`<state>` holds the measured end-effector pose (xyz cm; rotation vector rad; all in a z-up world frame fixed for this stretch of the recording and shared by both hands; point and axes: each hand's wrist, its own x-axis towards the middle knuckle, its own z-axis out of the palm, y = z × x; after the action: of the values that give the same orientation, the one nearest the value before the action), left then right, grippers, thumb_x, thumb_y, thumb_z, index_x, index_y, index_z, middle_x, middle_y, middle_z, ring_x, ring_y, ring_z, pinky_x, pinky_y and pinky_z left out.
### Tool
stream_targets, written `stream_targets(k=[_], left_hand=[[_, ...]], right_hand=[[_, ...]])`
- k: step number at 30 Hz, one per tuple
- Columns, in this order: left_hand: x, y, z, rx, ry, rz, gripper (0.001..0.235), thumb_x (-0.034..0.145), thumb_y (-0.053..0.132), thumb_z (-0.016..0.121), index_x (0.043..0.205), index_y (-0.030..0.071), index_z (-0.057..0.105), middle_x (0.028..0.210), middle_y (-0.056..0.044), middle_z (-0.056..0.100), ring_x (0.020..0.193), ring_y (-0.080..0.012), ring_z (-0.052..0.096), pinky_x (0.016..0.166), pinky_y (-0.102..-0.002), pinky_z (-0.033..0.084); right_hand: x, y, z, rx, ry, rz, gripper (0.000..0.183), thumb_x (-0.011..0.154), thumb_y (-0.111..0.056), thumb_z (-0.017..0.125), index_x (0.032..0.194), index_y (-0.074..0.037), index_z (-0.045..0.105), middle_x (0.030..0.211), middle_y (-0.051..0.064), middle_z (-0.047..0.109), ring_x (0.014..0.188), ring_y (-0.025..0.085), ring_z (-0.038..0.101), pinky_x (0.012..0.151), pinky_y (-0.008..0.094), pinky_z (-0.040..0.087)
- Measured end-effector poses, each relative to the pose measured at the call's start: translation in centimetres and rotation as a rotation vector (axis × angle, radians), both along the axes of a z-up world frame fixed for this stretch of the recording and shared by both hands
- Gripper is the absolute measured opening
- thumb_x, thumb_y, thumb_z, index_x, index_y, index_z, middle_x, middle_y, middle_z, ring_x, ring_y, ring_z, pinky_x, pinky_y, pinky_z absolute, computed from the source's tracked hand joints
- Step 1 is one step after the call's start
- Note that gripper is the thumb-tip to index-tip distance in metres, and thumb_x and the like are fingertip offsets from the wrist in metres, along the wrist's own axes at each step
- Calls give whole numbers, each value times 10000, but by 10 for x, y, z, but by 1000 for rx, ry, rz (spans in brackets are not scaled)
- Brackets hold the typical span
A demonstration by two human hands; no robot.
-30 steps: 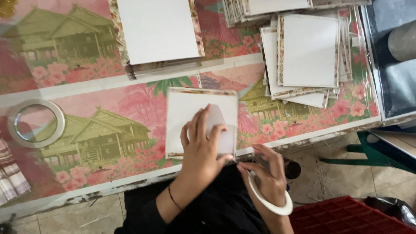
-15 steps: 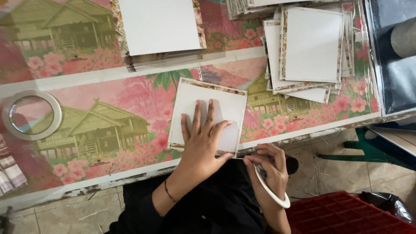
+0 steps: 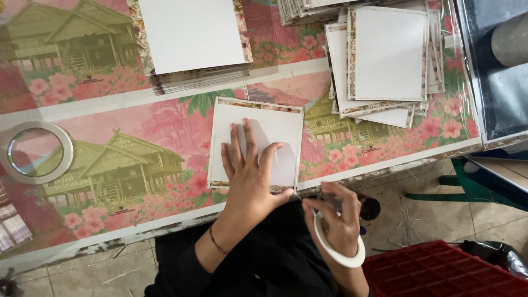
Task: The person sits on the floor and repeatedly applies clear tape to the edges of small white paper sheets. They use a roll of tape to secure the borders of each sheet, then place the finished items into a stack on the table.
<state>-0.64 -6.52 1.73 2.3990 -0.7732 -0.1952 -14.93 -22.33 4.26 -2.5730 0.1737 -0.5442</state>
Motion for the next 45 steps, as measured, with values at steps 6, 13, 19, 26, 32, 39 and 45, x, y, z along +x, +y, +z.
stream_targets(k=[6,13,19,26,32,39,45], left_hand=[[-1,0,0,19,-21,-23,1173,637,521,1052,1588,215,436,1801,-262,-88,1653,-528,-112,1268,-768,20],[2,9,-17,7,-59,-87,884,947,543,818,1694,256,442,1809,-219,-101,1641,-534,-146,1241,-821,47],[6,14,-6,-69,69,-156,858,974,463,795,1691,156,439,1793,-224,-160,1617,-515,-238,1250,-765,-84],[1,8,-7,-22,-21,-86,1108,732,443,1012,1663,227,452,1811,-217,-79,1656,-508,-119,1269,-779,2],[0,1,1,27,-21,-35,1158,680,515,1039,1645,265,449,1815,-211,-57,1661,-492,-100,1270,-767,28],[0,-1,2,31,-13,-20,1170,635,488,1017,1619,214,446,1816,-232,11,1663,-513,-47,1261,-783,53],[-4,8,-14,67,-147,-97,1128,795,655,918,1694,199,414,1818,-225,-8,1652,-540,-70,1253,-811,71]], right_hand=[[-8,20,18,27,-66,6,79,946,-137,839,1002,-187,814,1295,52,639,1159,272,642,1046,408,529],[1,11,12,260,14,-144,79,952,-96,825,1027,-115,841,1279,72,624,1105,195,653,995,339,584],[13,3,4,269,75,-162,57,940,-129,837,989,-111,813,1323,62,579,1117,188,641,1053,364,566],[16,-3,-5,193,76,-147,86,892,-112,876,947,-127,812,1344,87,580,1059,203,638,950,356,585],[10,4,-4,141,19,-118,45,922,-97,847,949,-122,823,1355,79,564,1080,214,629,981,369,562],[-23,10,-18,-127,-214,29,130,938,-151,888,1041,-155,809,1299,92,600,1082,294,655,954,427,563],[-17,15,13,285,9,-164,78,1019,-42,698,1095,-44,715,1151,118,766,1108,251,754,1004,371,585]])
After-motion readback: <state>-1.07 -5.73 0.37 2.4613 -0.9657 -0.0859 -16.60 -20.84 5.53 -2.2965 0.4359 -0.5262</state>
